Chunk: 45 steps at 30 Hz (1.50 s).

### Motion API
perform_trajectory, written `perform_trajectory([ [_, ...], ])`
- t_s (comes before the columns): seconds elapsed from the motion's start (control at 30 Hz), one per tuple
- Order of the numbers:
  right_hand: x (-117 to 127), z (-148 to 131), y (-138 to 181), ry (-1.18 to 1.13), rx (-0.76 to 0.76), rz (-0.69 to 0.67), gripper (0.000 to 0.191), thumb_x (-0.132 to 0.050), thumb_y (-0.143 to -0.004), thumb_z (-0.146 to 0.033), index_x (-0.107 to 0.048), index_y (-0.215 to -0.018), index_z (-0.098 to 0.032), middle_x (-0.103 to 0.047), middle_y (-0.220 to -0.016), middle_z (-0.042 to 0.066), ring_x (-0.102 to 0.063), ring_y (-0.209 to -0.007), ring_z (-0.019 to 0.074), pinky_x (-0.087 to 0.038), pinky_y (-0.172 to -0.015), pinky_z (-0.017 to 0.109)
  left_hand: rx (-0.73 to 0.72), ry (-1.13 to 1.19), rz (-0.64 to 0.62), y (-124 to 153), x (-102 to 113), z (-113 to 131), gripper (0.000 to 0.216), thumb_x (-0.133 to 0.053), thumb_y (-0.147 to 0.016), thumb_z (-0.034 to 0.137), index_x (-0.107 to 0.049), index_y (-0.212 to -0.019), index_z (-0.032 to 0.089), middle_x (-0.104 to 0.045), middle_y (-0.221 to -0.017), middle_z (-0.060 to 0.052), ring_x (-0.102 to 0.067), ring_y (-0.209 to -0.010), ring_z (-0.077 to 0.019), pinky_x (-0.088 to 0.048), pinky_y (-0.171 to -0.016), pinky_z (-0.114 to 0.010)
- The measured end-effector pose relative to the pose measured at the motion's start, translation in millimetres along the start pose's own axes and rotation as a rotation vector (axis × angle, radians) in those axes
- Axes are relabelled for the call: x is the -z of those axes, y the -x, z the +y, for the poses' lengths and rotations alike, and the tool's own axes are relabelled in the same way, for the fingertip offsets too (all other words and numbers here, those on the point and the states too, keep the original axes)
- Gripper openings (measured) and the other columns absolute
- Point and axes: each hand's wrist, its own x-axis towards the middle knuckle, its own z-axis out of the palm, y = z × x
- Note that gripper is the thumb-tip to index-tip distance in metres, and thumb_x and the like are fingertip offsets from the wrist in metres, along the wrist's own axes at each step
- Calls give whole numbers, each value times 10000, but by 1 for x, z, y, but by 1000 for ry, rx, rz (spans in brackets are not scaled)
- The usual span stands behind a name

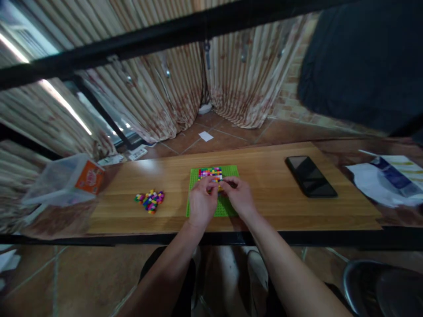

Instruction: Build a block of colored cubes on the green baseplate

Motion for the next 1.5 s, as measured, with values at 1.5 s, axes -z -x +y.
perform_trajectory([
  [1.5,3,-30,16,396,527,66,218,-589,-858,-367,-732,-846,-202,-709,-785,41,-641,-693,182,-491,-647,312,222,390,35,-19,91,-88,160,-658,-754,174,-721,-900,176,-732,-930,-60,-669,-845,-176,-522,-832,-333],
])
